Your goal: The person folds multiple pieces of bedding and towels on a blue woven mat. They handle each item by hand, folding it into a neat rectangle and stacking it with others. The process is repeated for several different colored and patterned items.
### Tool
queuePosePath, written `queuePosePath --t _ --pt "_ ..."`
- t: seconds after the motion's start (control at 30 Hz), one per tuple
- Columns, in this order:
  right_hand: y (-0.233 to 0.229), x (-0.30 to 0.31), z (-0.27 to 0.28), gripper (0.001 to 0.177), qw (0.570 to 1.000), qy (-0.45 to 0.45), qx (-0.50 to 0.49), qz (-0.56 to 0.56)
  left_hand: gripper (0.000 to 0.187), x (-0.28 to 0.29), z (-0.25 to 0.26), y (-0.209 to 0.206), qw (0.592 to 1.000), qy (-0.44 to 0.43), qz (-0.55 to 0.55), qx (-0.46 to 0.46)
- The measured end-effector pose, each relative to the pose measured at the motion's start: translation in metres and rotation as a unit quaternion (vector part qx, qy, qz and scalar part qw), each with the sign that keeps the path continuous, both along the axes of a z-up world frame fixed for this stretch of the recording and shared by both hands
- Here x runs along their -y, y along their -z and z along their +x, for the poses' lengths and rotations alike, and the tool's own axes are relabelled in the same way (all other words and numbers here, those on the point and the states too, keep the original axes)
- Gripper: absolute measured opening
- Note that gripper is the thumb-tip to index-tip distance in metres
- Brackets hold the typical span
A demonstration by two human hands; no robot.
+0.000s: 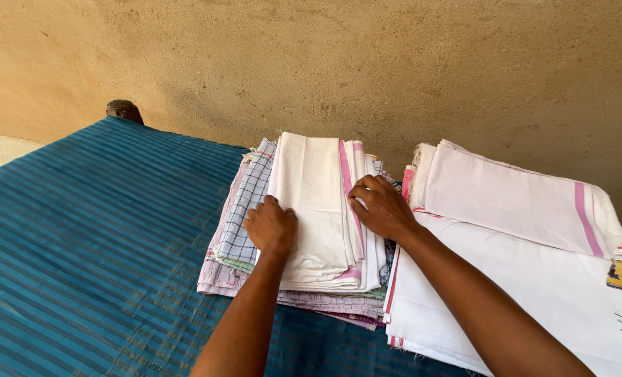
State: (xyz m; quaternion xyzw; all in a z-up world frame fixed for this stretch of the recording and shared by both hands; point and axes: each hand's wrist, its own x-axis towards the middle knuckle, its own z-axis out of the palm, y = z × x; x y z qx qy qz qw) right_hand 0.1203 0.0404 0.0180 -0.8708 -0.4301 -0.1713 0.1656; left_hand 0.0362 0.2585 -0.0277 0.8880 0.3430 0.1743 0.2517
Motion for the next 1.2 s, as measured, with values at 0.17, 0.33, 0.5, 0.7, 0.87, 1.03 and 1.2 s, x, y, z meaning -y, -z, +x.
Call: queuePosePath --t 0.17,0.33,0.5,0.7,0.87,1.03,1.2 --pt "-0.002 -0.02 -0.018 0.034 0.997 -0.002 -0.063 -0.033 0.035 0.001 -0.011 -0.014 0.997 0.039 -0.071 0.008" --pt "-0.003 -0.053 -0.029 0.063 0.961 0.089 -0.26 -0.015 0.04 0.014 -0.026 -0.022 0.984 0.081 -0.133 0.086" --pt "0.004 -0.08 -0.03 0.074 0.915 0.138 -0.376 0.04 0.046 0.027 -0.032 -0.009 0.964 0.131 -0.184 0.143" --pt "0.01 -0.075 -0.018 0.049 0.872 0.124 -0.47 0.045 0.041 0.013 -0.036 0.015 0.819 0.224 -0.515 0.116" --pt "0.018 -0.071 -0.009 0.04 0.855 0.065 -0.51 0.074 0.047 0.011 -0.049 0.003 0.651 0.283 -0.699 0.092" --pt "0.016 -0.06 -0.005 0.044 0.919 0.044 -0.391 -0.015 0.041 0.011 -0.051 -0.014 0.758 0.251 -0.596 0.086" --pt "0.005 -0.043 -0.017 0.025 0.942 -0.058 -0.329 -0.019 0.038 0.006 -0.039 -0.012 0.841 0.113 -0.486 0.208"
